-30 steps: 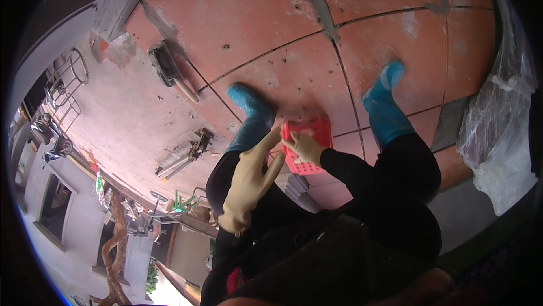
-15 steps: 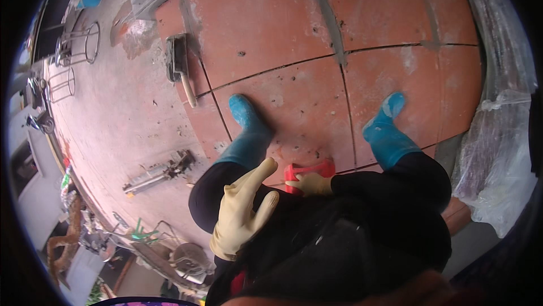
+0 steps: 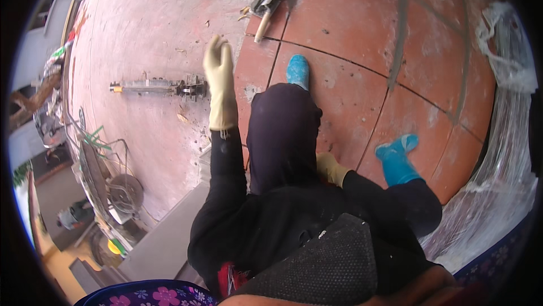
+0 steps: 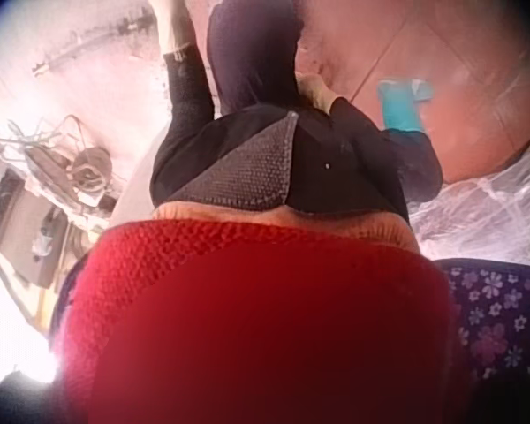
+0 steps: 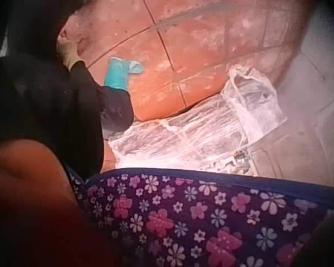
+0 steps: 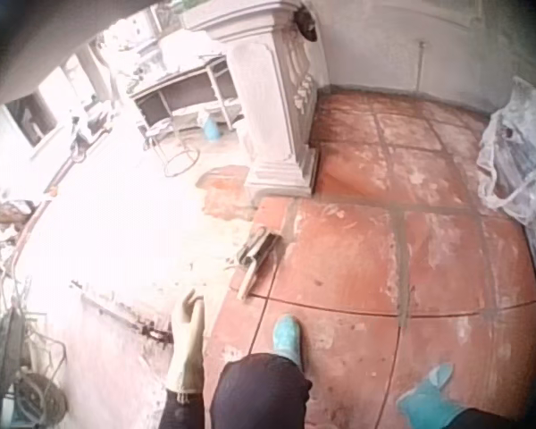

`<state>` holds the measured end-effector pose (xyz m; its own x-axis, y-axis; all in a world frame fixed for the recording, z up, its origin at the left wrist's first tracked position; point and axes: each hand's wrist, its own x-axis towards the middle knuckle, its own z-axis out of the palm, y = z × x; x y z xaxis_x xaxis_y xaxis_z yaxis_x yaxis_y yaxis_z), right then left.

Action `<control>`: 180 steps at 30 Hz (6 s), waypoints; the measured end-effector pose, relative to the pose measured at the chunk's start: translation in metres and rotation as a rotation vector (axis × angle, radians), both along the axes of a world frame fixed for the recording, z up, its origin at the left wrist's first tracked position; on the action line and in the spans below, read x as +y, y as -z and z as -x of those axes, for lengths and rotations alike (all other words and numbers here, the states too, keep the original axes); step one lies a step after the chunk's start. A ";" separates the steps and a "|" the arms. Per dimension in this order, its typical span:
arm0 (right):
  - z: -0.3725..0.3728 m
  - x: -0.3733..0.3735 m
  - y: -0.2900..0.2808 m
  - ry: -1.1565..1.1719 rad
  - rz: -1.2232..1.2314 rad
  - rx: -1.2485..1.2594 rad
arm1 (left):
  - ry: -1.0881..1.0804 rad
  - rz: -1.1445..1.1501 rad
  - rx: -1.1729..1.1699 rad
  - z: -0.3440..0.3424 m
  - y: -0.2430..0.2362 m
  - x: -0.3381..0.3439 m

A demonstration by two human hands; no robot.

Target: The person scoops cement from a wheelbarrow and applies it into the gaps between red floor tiles using a trowel. They repeatedly transfer material from a hawk to the trowel and smooth the grout lines.

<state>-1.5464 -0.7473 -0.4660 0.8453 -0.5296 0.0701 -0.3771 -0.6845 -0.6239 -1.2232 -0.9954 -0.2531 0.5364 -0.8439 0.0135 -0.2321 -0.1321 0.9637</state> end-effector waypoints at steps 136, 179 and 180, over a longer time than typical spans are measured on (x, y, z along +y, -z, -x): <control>0.005 -0.309 -0.267 0.647 -1.093 -1.077 | 0.779 0.262 1.441 0.127 -0.003 -0.084; 0.148 -0.181 -0.354 0.978 0.906 -0.082 | 0.691 0.531 1.055 0.190 -0.135 -0.086; 0.147 -0.183 -0.356 0.997 0.948 -0.073 | 0.713 0.541 1.083 0.191 -0.137 -0.085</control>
